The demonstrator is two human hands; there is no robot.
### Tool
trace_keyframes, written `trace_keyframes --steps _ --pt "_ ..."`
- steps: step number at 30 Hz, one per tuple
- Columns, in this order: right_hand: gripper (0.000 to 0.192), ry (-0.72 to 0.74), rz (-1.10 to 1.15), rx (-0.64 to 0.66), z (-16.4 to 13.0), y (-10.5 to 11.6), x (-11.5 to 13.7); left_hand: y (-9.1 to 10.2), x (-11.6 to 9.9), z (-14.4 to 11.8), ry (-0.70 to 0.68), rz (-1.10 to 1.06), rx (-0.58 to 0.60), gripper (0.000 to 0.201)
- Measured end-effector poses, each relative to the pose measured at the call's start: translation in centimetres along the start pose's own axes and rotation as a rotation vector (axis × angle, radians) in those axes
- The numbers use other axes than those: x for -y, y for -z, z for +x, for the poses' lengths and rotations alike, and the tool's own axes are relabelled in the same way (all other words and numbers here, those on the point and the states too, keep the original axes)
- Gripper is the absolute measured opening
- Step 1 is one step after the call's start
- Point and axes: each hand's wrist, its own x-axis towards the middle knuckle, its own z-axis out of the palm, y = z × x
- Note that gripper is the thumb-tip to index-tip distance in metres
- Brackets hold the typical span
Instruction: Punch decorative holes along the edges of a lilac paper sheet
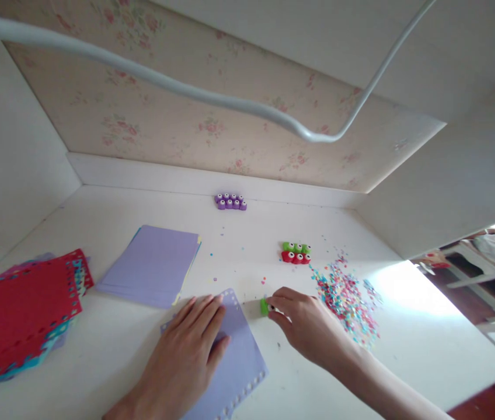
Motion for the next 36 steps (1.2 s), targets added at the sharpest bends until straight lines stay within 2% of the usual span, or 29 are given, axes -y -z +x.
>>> trace_keyframes --steps 5,7,9,14,18,25,29,32,36 --pt "0.021 -0.061 0.197 -0.078 1.7 2.4 -2.3 -0.4 0.1 -0.1 -0.008 0.004 -0.040 0.039" --pt "0.024 -0.112 0.151 -0.181 3.2 3.8 -3.8 -0.4 0.1 0.0 -0.007 -0.004 -0.044 0.040" --pt "0.028 -0.118 0.014 -0.254 5.1 4.9 -5.4 -0.4 0.1 0.0 -0.013 -0.005 -0.040 0.040" --pt "0.032 -0.070 -0.181 -0.202 9.9 5.7 -8.3 -0.1 0.0 0.1 -0.004 -0.003 -0.024 0.039" --pt "0.028 -0.033 -0.270 -0.105 11.9 5.1 -9.3 0.0 0.0 0.1 0.005 -0.016 -0.031 0.038" --pt "0.026 -0.048 -0.340 -0.047 12.2 5.5 -9.6 -0.2 0.1 0.0 0.024 -0.058 -0.029 0.039" --pt "0.032 -0.054 -0.329 -0.107 12.8 6.1 -8.7 -0.1 0.0 0.0 0.027 -0.065 -0.010 0.039" --pt "0.040 -0.026 -0.296 -0.155 14.4 5.7 -7.3 0.1 0.0 0.1 0.033 -0.058 0.015 0.039" --pt "0.044 0.040 -0.243 -0.170 18.1 4.2 -4.9 0.3 -0.1 0.1 0.025 -0.045 0.027 0.039"
